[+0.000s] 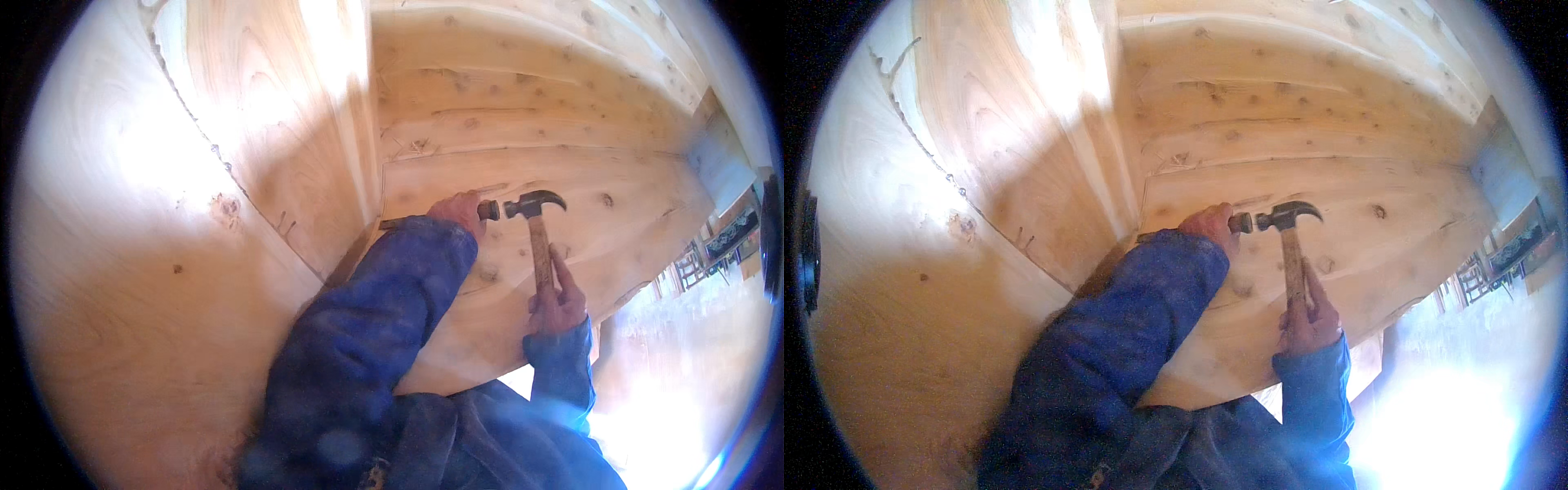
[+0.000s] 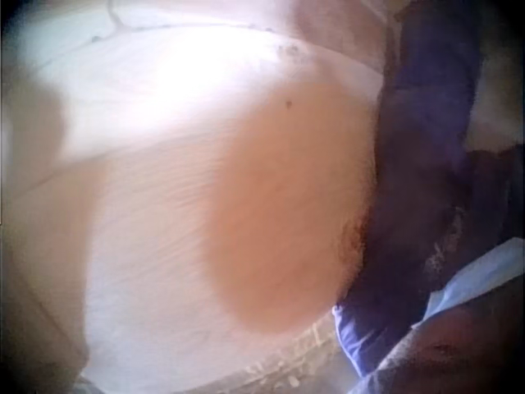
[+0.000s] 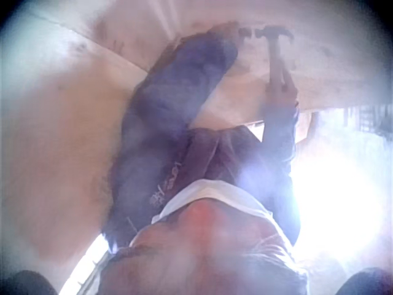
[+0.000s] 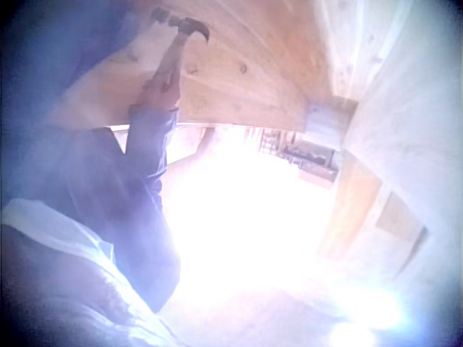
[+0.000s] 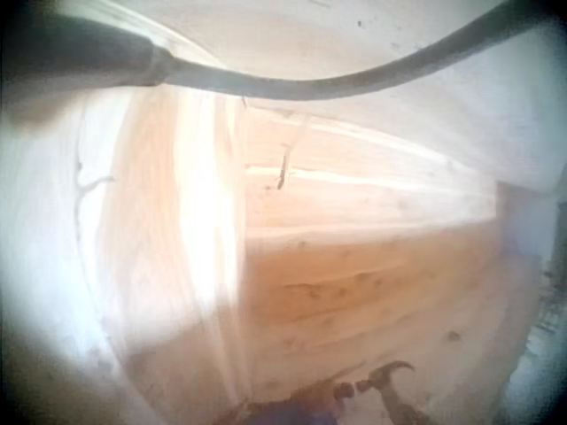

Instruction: The person assembles wooden furniture components by holding a chisel against a joint and striking it with a hammer, then uses the hammer to drive nails into the wood structure.

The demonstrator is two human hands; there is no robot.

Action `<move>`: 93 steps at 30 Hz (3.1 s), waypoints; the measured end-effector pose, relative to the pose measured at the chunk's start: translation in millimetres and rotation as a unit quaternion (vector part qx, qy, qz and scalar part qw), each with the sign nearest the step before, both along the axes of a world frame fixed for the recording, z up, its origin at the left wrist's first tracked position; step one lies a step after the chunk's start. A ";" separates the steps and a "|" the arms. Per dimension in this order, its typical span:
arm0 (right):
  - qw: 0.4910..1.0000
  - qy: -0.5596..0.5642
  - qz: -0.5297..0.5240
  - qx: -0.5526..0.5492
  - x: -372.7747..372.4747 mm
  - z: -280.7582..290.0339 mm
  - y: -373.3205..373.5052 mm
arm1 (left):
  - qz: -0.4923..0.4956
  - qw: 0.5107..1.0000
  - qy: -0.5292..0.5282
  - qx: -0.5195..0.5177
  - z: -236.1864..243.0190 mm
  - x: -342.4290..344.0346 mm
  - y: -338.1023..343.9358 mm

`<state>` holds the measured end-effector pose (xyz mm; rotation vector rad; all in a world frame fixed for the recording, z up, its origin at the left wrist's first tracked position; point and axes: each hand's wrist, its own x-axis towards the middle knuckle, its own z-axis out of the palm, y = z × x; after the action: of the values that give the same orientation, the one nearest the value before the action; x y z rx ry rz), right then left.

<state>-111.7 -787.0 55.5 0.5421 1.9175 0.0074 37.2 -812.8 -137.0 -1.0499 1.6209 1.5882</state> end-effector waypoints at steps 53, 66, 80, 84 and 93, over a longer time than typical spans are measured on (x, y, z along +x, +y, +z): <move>0.986 0.106 -0.059 -0.116 41.2 15.1 27.9 | 0.018 0.993 0.113 0.009 39.5 32.1 7.9; 0.993 0.064 -0.054 -0.084 56.0 16.0 13.6 | 0.035 0.998 0.031 -0.037 23.6 19.5 8.4; 0.997 0.063 -0.030 -0.035 44.9 39.0 25.3 | 0.033 0.997 0.053 -0.055 20.1 16.2 14.7; 0.985 0.158 -0.057 -0.045 31.4 25.9 24.3 | -0.057 0.998 0.025 -0.005 21.3 20.0 12.6; 0.982 0.175 -0.060 -0.047 16.6 31.4 6.0 | -0.076 0.995 0.050 0.042 28.8 20.7 5.0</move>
<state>-95.1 -781.1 86.9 0.6250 2.2100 -0.2720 57.9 -807.8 -108.2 -0.7944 1.6425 1.6139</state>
